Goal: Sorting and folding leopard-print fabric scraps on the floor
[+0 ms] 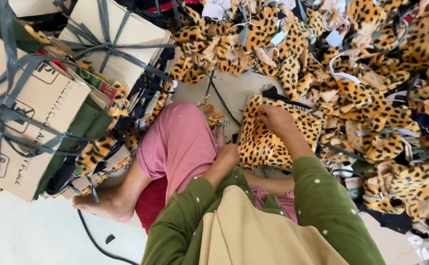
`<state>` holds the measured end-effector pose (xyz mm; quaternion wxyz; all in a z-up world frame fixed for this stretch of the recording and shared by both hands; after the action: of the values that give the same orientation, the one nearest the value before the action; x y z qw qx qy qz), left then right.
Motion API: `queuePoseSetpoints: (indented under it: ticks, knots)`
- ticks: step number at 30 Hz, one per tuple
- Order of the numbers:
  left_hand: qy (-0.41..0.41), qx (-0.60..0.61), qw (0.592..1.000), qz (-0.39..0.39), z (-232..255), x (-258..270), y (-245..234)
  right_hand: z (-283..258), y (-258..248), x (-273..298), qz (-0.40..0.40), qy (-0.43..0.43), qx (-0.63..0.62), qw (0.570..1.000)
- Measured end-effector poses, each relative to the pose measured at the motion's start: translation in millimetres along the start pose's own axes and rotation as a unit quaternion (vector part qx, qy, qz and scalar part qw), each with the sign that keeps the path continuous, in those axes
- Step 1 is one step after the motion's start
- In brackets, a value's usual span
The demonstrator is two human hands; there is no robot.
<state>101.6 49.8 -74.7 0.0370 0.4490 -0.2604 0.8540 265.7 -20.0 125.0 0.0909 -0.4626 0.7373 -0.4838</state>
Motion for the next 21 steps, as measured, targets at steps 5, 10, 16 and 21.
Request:
queuePoseSetpoints:
  ticks: [5,10,16,21]
  knots:
    - [-0.034,-0.063,0.997,0.044,6,0,-15,32,34,-19,0.059,-0.013,0.117,0.991]
    - [-0.060,-0.126,0.987,0.081,50,62,-54,13,28,1,0.190,-0.066,0.238,0.950]
    - [0.068,-0.219,0.964,0.131,85,93,-64,-31,35,51,0.281,-0.100,0.290,0.909]
    - [0.142,-0.255,0.943,0.162,122,99,-61,7,64,68,0.214,0.014,0.303,0.928]
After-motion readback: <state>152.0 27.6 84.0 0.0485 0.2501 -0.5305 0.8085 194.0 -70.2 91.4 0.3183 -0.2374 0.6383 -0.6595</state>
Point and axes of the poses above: each hand's wrist, its own x-axis away from the middle knuckle, its own y-axis out of the palm, z = x × y, the point moved 9 cm from there along -x, towards the middle knuckle, and after that the axes turned 12 degrees about -y, right-handed, at the moved point
